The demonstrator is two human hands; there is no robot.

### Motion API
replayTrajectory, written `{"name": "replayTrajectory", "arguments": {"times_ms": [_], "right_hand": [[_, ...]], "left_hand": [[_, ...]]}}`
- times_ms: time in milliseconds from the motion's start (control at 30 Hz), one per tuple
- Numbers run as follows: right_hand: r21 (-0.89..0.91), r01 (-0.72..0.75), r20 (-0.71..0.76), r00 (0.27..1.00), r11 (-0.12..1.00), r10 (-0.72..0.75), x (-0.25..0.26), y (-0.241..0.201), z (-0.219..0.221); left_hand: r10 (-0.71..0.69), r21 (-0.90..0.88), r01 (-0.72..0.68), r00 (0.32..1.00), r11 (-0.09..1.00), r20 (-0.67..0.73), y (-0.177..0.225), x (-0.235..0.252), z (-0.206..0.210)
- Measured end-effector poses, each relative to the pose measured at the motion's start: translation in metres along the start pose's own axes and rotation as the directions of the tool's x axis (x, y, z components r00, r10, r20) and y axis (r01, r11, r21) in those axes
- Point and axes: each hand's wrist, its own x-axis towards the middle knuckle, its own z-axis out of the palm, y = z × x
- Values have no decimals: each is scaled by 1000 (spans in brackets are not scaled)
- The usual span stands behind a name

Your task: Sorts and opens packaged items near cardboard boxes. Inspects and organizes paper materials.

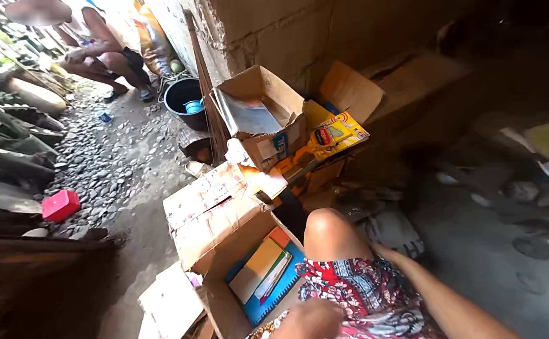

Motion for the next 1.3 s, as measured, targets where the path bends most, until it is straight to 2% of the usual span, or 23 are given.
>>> {"name": "replayTrajectory", "arguments": {"times_ms": [100,200,267,300,367,467,567,667,800,900,1033,1167,1233,1300], "right_hand": [[-128,110,123,988,986,-94,1,0,-17],[-376,186,199,973,908,-116,8,-26,-34],[-593,121,95,992,796,-80,10,-61,-46],[-617,85,-21,992,783,-125,11,-81,-51],[-515,109,-259,926,850,-276,19,-125,-59],[-403,212,-462,792,890,-398,43,-190,-58],[-457,151,-553,723,876,-413,77,-236,-45],[-515,36,-590,710,857,-384,99,-263,-33],[-558,-17,-597,703,830,-387,121,-270,-25],[-564,-3,-602,687,826,-408,130,-270,-24],[-579,-25,-634,642,815,-431,107,-269,-23],[-664,152,-559,548,732,-622,47,-253,-2],[-705,307,-451,502,639,-738,13,-238,21],[-739,429,-319,455,519,-831,-17,-221,52]], "left_hand": [[-222,120,241,963,963,-155,-50,-18,-17],[-380,267,500,837,824,-393,-109,-35,-42],[-409,335,636,733,695,-544,-147,-45,-56],[-419,347,692,683,633,-598,-165,-51,-61],[-443,332,768,603,548,-664,-196,-62,-70],[-504,271,826,526,494,-685,-238,-80,-71],[-609,222,865,478,449,-632,-260,-88,-76],[-659,180,873,464,453,-592,-257,-83,-81],[-708,181,900,426,397,-564,-254,-76,-85],[-713,175,898,429,404,-554,-258,-73,-88],[-700,153,874,463,460,-544,-262,-66,-90],[-641,36,740,605,672,-473,-265,-58,-81],[-576,-81,608,689,790,-439,-265,-52,-71],[-530,-260,462,750,848,-396,-261,-44,-58]]}}
